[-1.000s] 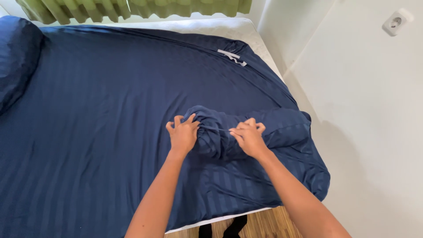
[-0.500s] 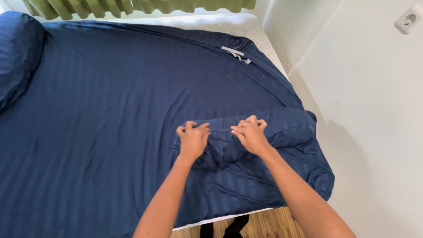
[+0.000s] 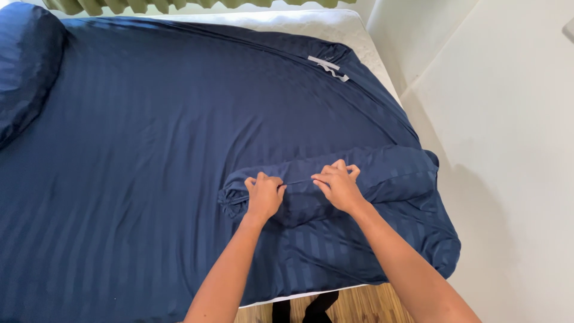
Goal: Put on a bolster case and fold it together with a pillow on the floor.
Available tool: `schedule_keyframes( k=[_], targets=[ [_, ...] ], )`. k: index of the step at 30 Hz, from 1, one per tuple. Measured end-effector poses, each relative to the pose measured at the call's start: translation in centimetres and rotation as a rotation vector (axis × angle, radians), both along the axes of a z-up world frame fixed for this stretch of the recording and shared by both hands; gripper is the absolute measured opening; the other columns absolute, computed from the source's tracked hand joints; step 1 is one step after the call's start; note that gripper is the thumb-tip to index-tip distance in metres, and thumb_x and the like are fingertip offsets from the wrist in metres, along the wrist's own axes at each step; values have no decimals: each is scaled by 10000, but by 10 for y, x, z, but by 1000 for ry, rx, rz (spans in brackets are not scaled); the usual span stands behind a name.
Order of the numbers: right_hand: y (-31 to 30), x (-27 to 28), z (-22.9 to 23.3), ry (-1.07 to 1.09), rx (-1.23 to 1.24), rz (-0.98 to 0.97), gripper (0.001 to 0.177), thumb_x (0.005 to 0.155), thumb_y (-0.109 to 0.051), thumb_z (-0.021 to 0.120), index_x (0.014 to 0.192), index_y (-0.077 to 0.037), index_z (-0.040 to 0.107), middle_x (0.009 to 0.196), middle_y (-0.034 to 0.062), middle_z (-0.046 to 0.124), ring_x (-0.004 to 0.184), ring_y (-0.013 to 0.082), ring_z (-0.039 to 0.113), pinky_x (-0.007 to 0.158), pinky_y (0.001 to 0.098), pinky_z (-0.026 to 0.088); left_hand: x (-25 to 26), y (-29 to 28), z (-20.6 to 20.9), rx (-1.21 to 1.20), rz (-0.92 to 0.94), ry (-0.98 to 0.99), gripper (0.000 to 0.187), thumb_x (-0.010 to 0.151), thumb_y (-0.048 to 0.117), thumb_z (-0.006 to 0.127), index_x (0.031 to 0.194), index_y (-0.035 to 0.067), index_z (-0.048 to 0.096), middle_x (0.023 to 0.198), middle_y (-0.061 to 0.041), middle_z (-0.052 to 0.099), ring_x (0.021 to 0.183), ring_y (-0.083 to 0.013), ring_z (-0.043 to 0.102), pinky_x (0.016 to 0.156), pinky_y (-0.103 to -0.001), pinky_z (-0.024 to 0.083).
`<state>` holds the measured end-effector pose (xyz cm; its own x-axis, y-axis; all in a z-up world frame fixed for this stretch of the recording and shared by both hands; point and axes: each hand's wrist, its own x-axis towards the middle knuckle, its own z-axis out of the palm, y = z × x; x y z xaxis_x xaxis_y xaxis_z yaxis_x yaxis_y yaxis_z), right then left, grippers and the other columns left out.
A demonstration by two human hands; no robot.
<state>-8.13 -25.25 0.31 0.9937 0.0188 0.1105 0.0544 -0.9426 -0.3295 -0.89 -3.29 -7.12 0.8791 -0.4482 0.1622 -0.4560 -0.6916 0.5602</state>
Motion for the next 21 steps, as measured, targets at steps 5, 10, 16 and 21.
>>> schedule_keyframes(
  k=[5, 10, 16, 21],
  targets=[
    [-22, -10, -18, 11, -1, -37, 365, 913, -232, 676, 1269, -162, 708, 1289, -28, 642, 1229, 192, 517, 1063, 545, 230, 6, 9, 10, 21, 2, 81, 372, 828, 310, 786, 1129, 93, 767, 1210, -112, 698, 1116, -301, 612, 955, -466, 428],
    [-50, -27, -44, 96, -19, -53, 489, 912, -264, 671, 1383, -146, 612, 1554, 26, 490, 1404, 240, 442, 1113, 504, 284, 10, 3, -7, 67, -17, 87, 412, 849, 302, 760, 1197, 84, 725, 1495, -102, 563, 1212, -314, 590, 958, -518, 450],
    [-82, -49, -65, 124, -49, -85, 616, 889, -263, 690, 1466, -130, 520, 1620, 83, 396, 1468, 342, 389, 1133, 476, 368, 5, -18, -36, 85, -57, 161, 514, 871, 349, 729, 1317, 108, 647, 1639, -132, 332, 1355, -361, 498, 993, -523, 485],
    [-106, -65, -75, 121, -48, -96, 678, 864, -262, 702, 1492, -129, 483, 1629, 125, 369, 1475, 427, 350, 1157, 496, 361, -4, -45, -40, 168, -100, 268, 676, 887, 479, 700, 1459, 161, 533, 1677, -119, 221, 1475, -448, 325, 1109, -624, 372]
  ],
)
